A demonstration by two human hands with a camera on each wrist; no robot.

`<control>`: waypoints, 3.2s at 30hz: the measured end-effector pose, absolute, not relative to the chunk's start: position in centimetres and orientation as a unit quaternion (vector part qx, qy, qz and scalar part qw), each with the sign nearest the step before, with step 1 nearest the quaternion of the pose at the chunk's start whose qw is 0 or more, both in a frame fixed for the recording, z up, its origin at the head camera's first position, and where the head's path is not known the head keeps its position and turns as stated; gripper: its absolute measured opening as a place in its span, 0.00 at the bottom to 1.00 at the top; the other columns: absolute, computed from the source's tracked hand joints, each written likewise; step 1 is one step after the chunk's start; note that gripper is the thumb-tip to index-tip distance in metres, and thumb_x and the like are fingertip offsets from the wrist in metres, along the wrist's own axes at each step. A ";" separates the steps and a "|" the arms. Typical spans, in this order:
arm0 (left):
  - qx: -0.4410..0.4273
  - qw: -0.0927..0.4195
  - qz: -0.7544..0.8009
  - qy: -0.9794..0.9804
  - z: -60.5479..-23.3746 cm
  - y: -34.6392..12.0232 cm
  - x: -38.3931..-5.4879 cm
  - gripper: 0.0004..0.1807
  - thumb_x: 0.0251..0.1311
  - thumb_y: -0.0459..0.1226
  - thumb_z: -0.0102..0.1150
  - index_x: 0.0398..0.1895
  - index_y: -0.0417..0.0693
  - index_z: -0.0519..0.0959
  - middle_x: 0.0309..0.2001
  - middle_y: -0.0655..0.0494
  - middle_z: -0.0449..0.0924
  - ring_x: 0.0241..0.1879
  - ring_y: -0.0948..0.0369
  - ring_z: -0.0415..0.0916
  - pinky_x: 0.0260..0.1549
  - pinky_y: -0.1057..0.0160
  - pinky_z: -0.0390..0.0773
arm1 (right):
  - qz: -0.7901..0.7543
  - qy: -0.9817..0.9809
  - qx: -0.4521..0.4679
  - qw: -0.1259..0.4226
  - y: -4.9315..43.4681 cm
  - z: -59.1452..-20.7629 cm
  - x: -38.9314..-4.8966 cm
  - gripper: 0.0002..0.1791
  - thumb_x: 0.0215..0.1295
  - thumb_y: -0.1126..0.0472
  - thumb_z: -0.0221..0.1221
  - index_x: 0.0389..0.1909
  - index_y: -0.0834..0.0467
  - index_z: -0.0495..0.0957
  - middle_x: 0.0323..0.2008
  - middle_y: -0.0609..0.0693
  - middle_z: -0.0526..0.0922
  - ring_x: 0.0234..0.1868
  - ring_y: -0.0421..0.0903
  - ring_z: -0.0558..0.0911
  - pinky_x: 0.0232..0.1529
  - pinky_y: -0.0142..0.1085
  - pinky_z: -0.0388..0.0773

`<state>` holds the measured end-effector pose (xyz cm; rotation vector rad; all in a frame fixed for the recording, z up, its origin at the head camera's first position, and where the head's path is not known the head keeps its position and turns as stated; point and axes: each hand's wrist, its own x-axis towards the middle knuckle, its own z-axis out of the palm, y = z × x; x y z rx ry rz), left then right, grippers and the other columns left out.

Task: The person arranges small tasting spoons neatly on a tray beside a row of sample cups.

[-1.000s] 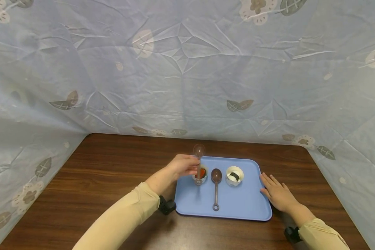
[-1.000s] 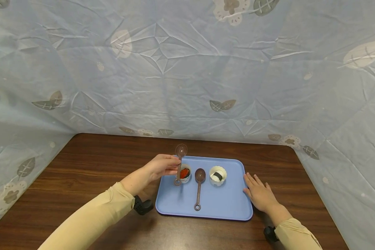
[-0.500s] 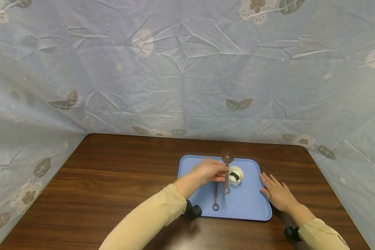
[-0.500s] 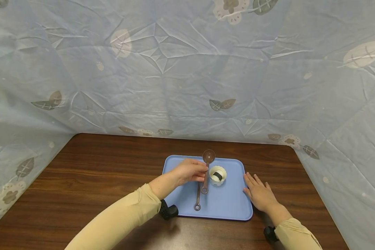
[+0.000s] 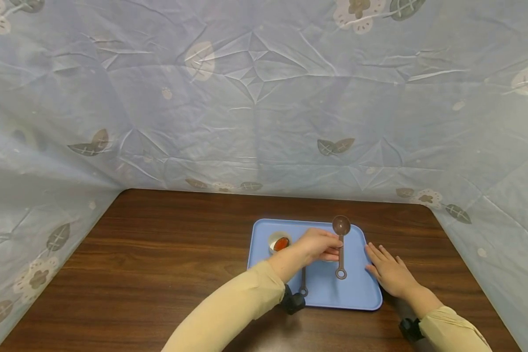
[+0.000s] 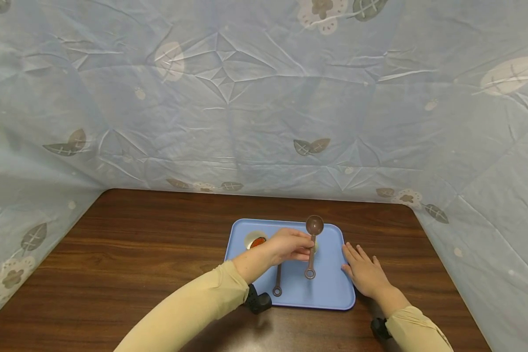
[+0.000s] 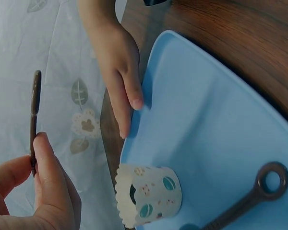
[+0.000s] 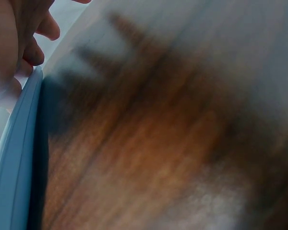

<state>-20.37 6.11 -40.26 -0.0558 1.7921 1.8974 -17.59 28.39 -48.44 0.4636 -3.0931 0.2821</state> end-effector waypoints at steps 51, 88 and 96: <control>-0.077 0.252 0.674 0.690 -45.1 11.8 -17.4 0.09 0.47 0.18 0.56 0.33 0.33 0.78 0.26 0.43 0.81 0.24 0.59 0.81 0.34 0.59 0.85 | 0.098 -0.984 0.150 -0.013 28.9 -48.2 -17.9 0.30 0.69 0.52 0.48 0.67 0.62 0.58 0.67 0.63 0.61 0.67 0.66 0.60 0.56 0.72 0.59; -0.101 0.135 0.647 0.743 -46.4 12.7 -17.0 0.12 0.44 0.24 0.56 0.36 0.30 0.78 0.25 0.48 0.78 0.19 0.64 0.74 0.20 0.72 0.80 | 0.094 -0.985 0.145 -0.006 29.0 -48.5 -17.8 0.30 0.69 0.51 0.47 0.68 0.61 0.58 0.68 0.62 0.61 0.67 0.66 0.61 0.56 0.71 0.60; -0.065 0.113 0.578 0.805 -45.1 12.0 -15.8 0.09 0.46 0.31 0.58 0.31 0.34 0.79 0.32 0.47 0.79 0.33 0.58 0.74 0.31 0.68 0.76 | 0.097 -0.984 0.148 -0.007 28.8 -48.4 -17.8 0.30 0.69 0.52 0.48 0.67 0.62 0.58 0.67 0.63 0.61 0.67 0.66 0.60 0.56 0.71 0.60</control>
